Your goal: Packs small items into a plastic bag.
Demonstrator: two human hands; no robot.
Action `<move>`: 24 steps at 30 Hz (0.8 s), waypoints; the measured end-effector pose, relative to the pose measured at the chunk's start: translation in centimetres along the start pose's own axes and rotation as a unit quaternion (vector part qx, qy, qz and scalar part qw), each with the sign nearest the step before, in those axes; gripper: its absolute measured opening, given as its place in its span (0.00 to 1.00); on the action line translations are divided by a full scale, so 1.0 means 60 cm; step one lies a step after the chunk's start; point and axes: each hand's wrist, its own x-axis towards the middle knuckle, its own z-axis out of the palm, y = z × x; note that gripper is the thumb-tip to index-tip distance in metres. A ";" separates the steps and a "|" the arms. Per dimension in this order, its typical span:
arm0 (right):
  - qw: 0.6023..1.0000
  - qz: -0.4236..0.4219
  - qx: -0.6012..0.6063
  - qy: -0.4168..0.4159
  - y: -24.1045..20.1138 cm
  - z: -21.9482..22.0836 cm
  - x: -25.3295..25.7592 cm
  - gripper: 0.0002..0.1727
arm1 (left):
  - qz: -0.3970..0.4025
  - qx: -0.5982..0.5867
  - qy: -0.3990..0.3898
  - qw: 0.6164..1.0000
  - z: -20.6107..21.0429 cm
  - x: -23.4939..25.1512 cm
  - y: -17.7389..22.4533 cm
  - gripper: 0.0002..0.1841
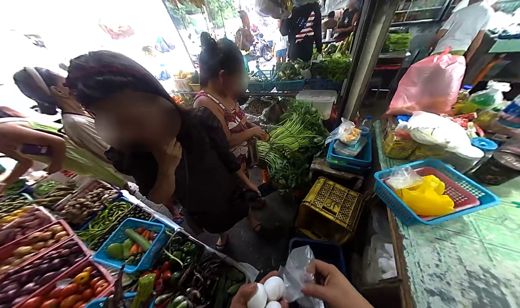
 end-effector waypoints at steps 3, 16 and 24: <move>0.954 0.055 0.276 0.100 0.003 0.007 0.004 0.01 | 0.008 -0.049 -0.002 0.999 0.007 0.004 0.005 0.36; 0.988 -0.107 -0.039 0.103 -0.042 -0.091 0.008 0.09 | 0.055 -0.141 -0.096 0.984 0.016 0.030 0.041 0.40; 0.811 0.087 -0.579 0.024 -0.082 -0.047 0.075 0.40 | 0.099 -0.086 0.020 0.991 -0.021 0.024 0.055 0.40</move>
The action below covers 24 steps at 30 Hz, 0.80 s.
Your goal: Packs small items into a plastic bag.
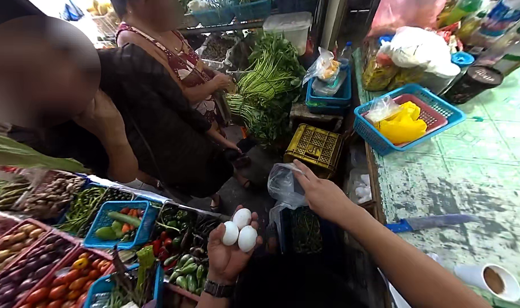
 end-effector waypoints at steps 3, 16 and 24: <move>1.000 -0.022 -0.016 0.008 -0.044 0.022 -0.001 0.43 | 0.002 0.040 -0.013 0.999 0.010 -0.022 -0.001 0.38; 0.950 -0.289 0.108 0.052 -0.158 0.109 -0.090 0.48 | 0.018 0.111 0.043 0.993 0.012 -0.047 -0.050 0.17; 0.939 -0.326 0.089 0.064 -0.192 0.083 -0.093 0.46 | 0.070 0.118 0.059 0.989 0.038 -0.056 -0.062 0.15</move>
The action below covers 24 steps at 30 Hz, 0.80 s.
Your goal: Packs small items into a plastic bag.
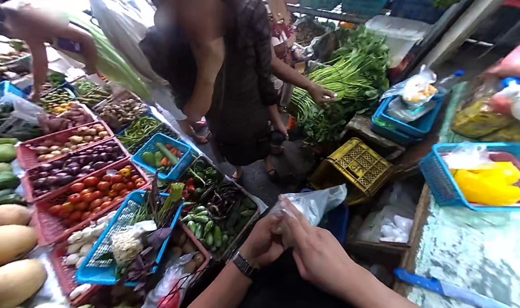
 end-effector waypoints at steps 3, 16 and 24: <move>0.996 -0.066 -0.045 -0.038 -0.007 -0.001 0.008 0.37 | 0.071 0.042 0.069 0.994 0.036 -0.012 0.011 0.14; 0.959 -0.166 0.197 -0.120 -0.001 0.009 0.038 0.45 | 0.282 0.145 0.123 0.940 0.016 0.045 0.030 0.26; 0.884 -0.065 0.456 -0.074 0.021 -0.005 0.035 0.38 | 0.080 0.089 0.163 0.979 0.075 0.005 0.027 0.24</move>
